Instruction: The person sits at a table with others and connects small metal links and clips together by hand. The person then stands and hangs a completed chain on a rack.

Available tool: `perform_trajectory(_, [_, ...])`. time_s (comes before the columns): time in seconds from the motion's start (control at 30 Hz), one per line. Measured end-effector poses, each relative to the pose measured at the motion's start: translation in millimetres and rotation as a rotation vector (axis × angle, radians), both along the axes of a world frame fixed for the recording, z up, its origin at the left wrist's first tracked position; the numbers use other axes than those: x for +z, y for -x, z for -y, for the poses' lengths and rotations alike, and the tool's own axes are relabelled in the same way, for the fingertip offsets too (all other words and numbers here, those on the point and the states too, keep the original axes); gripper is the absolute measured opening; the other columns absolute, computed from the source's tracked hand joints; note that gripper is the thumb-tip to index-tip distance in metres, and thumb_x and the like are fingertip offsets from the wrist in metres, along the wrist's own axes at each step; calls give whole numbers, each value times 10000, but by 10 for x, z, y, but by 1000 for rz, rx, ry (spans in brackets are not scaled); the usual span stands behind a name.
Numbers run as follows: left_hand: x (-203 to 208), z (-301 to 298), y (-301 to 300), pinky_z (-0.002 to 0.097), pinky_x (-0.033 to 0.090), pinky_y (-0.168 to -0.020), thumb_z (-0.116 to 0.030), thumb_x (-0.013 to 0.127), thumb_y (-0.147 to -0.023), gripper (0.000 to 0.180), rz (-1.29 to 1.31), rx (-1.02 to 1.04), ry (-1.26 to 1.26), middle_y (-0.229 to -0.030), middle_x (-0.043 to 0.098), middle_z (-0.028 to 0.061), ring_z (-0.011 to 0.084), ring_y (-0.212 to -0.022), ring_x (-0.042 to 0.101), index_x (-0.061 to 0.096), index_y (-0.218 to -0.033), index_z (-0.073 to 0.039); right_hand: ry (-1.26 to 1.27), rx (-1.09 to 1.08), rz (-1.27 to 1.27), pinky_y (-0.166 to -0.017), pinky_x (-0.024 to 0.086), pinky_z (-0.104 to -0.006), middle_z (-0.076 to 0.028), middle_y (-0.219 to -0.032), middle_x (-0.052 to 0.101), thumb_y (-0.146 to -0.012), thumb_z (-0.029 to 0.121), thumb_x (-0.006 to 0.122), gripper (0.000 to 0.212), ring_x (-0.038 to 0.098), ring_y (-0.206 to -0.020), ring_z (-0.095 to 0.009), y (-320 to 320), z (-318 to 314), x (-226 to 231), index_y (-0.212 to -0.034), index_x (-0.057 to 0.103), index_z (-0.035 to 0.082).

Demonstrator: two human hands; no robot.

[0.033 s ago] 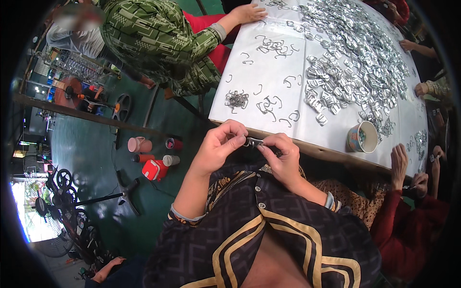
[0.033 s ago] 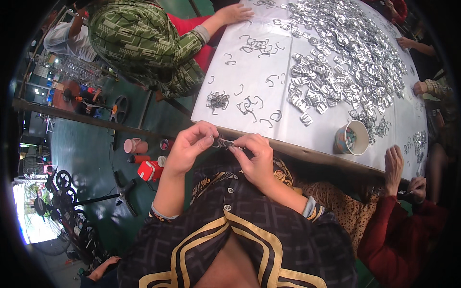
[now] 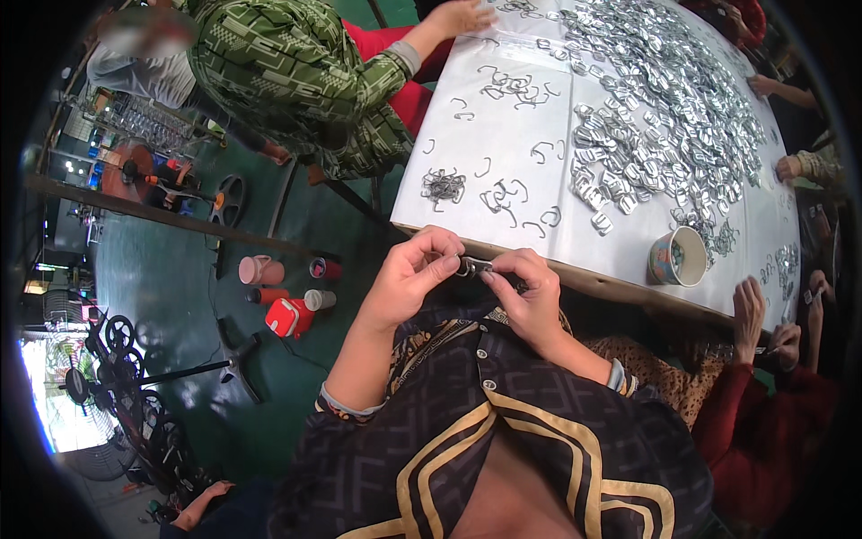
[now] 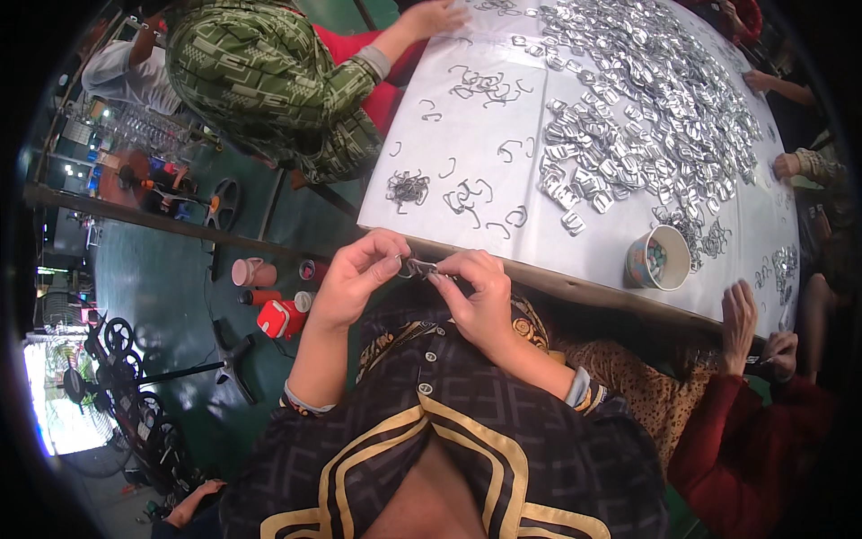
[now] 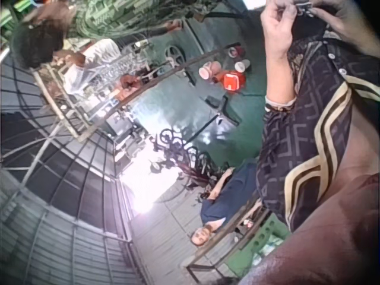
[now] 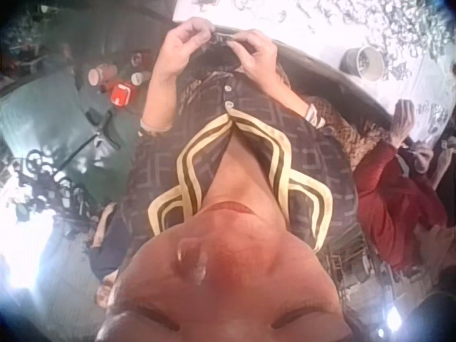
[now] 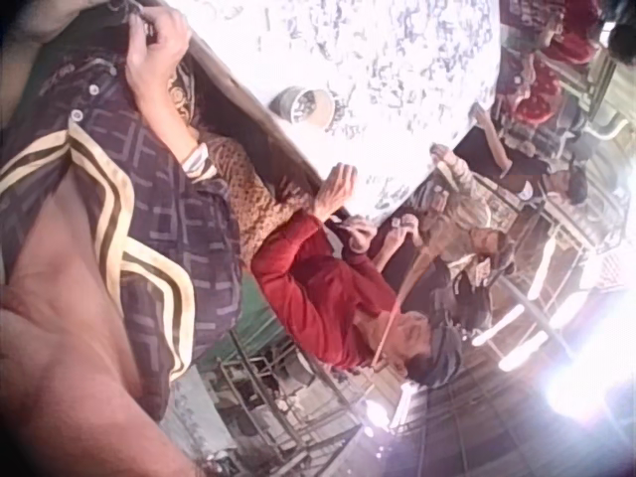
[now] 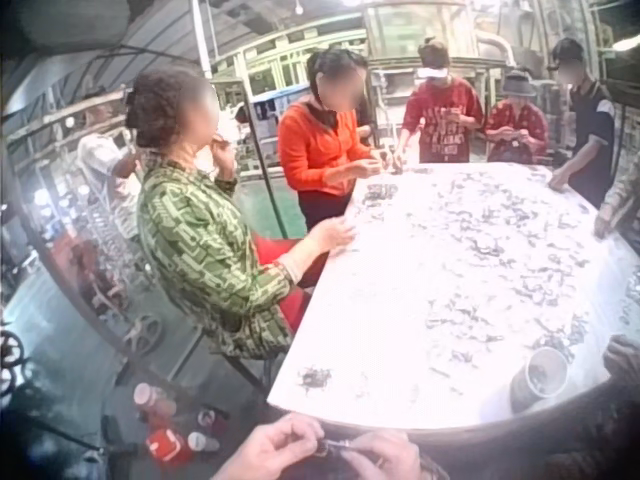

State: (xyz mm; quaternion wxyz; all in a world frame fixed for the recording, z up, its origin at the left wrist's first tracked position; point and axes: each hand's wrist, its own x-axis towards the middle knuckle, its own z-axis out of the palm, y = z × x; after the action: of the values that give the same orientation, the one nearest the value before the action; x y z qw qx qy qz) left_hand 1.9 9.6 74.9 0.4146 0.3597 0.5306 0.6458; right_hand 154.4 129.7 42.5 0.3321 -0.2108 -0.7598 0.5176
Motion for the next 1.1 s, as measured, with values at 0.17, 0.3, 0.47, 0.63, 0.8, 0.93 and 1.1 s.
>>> perform_trajectory(0.17, [-146, 12, -89, 273, 423, -897, -117, 564, -975, 84, 98, 17, 32, -1036, 622, 68, 119, -953, 552, 559, -966, -34, -17, 26, 7, -780, 409, -331, -55, -791, 668, -743, 53, 738, 82, 610, -762, -227, -9, 17, 5, -807, 689, 41])
perform_trajectory(0.3, [-61, -2, -115, 298, 436, -914, -121, 514, -998, 96, 14, 33, 79, -1016, 644, 100, 135, -975, 577, 529, -966, -32, -38, 34, 16, -791, 408, -332, -51, -793, 671, -746, 58, 739, 81, 611, -767, -224, -29, 11, -4, -811, 693, 45])
perform_trajectory(0.47, [-102, 20, -119, 305, 438, -921, -112, 492, -1005, 93, -32, 21, 80, -1017, 650, 121, 144, -987, 585, 508, -970, -27, -38, 35, 15, -794, 408, -336, -46, -794, 672, -746, 62, 742, 81, 610, -772, -227, -32, 24, -3, -810, 694, 50])
perform_trajectory(0.63, [-72, 6, -173, 303, 436, -920, -99, 491, -1001, 76, 1, 78, 56, -1022, 648, 128, 154, -979, 589, 496, -979, -27, -76, 62, -10, -789, 410, -345, -44, -801, 671, -741, 72, 753, 96, 606, -793, -225, -26, 5, -7, -820, 700, 68])
perform_trajectory(0.8, [14, 14, -220, 269, 443, -891, -48, 495, -987, 41, -2, 130, -11, -992, 637, 105, 127, -949, 576, 498, -959, -18, -220, 55, 9, -784, 436, -351, -64, -849, 676, -750, 82, 754, 137, 603, -841, -237, -110, -228, -29, -880, 715, 67])
perform_trajectory(0.93, [64, 70, -180, 280, 431, -904, -30, 532, -960, 32, -102, 141, -18, -1007, 621, 111, 136, -962, 568, 503, -948, -25, -276, -405, 154, -773, 444, -382, -124, -845, 656, -776, 113, 746, 171, 593, -827, -282, -312, -736, -359, -921, 713, 29])
perform_trajectory(1.1, [-16, 120, -141, 253, 426, -834, -14, 565, -942, 38, -144, 158, -37, -1031, 611, 85, 99, -869, 527, 538, -968, -8, -462, -642, 557, -809, 426, -417, -120, -930, 623, -752, 170, 769, 260, 550, -901, -308, -609, -1252, -604, -967, 692, 45])
